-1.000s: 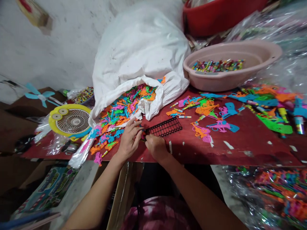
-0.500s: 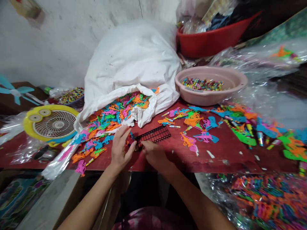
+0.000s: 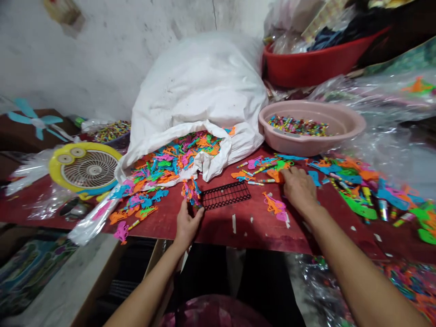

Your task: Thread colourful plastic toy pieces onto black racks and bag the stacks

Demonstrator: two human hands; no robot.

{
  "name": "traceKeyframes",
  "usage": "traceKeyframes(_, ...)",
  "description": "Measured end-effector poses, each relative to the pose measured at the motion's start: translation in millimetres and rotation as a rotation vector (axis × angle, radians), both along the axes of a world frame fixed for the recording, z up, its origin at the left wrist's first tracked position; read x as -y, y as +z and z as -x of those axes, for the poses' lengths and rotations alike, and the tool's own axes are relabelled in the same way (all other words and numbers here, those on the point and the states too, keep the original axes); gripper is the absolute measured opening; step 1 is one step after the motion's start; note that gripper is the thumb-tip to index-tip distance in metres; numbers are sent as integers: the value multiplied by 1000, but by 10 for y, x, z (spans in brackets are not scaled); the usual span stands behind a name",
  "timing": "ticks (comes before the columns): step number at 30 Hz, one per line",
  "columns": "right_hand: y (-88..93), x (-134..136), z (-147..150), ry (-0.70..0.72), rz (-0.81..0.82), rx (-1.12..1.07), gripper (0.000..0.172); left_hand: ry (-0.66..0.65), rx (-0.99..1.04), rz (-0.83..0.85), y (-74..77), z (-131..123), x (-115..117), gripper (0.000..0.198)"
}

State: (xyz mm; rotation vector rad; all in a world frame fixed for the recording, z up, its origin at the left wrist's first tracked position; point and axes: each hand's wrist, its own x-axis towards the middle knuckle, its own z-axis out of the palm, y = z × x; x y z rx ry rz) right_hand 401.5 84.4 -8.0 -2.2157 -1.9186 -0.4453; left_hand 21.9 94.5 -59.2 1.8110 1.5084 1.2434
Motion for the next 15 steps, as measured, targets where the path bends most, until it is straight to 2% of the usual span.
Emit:
traceKeyframes(6, -72, -40, -52, 65, -47, 9, 26, -162, 63, 50, 90, 120, -226, 75)
traceKeyframes(11, -52, -36, -42, 119, -148, -66, 23, -258, 48, 51, 116, 188, -369, 62)
traceKeyframes(13, -7, -35, 16, 166, -180, -101, 23, -276, 35, 53, 99, 200, -393, 62)
traceKeyframes(15, 57, -31, 111, 219, -220, -129, 25, -236, 21, 27, 74, 207, -362, 70)
